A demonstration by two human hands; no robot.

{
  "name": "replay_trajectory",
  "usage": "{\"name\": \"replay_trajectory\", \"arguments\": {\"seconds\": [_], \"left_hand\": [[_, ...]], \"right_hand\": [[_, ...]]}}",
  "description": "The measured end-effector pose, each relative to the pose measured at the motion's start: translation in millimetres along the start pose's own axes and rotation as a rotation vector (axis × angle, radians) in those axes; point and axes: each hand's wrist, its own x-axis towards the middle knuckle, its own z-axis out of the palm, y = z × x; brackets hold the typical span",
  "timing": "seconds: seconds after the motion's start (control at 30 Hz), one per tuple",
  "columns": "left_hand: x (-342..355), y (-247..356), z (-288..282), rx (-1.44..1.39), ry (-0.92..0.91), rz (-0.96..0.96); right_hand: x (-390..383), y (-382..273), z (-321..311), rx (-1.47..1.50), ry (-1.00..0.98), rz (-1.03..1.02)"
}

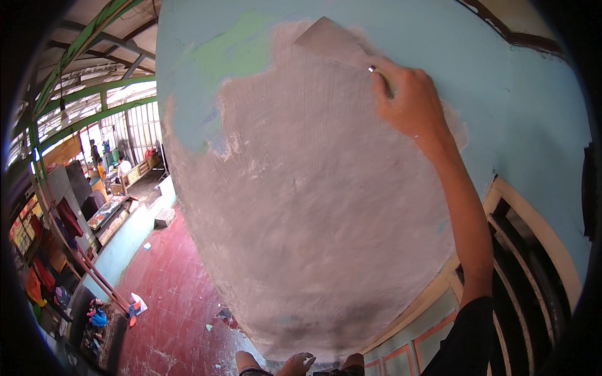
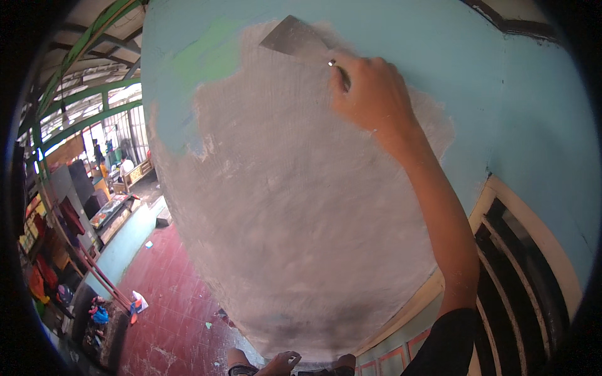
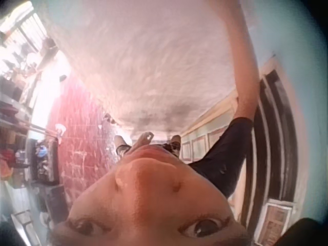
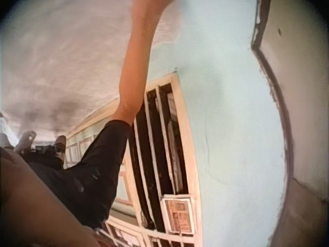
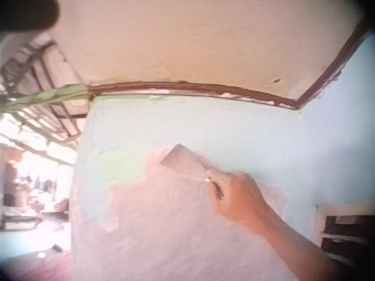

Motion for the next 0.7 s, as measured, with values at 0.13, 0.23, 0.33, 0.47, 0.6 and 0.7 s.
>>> {"name": "replay_trajectory", "arguments": {"seconds": [0.13, 0.23, 0.33, 0.47, 0.6, 0.7], "left_hand": [[4.1, -15.9, 1.4, 0.009, 0.06, 0.121], [4.1, -18.5, 0.5, 0.024, 0.058, 0.151], [2.5, -17.4, -0.2, 0.017, 0.045, 0.134], [12.9, -14.1, -12.3, 0.026, -0.15, 0.1], [12.3, -13.5, -4.0, 0.082, -0.054, 0.161], [10.7, -11.4, -6.0, 0.121, -0.022, 0.179]], "right_hand": [[29.5, 1.5, -8.8, 0.097, 0.102, -0.033], [41.3, 4.4, -3.7, 0.126, 0.091, 0.013], [52.3, -19.0, -7.3, 0.136, 0.018, 0.112], [75.7, -45.7, 5.2, 0.166, 0.002, 0.153], [102.7, -51.9, 24.7, 0.205, 0.123, -0.089], [92.9, -72.9, 14.3, 0.062, -0.041, 0.099]]}}
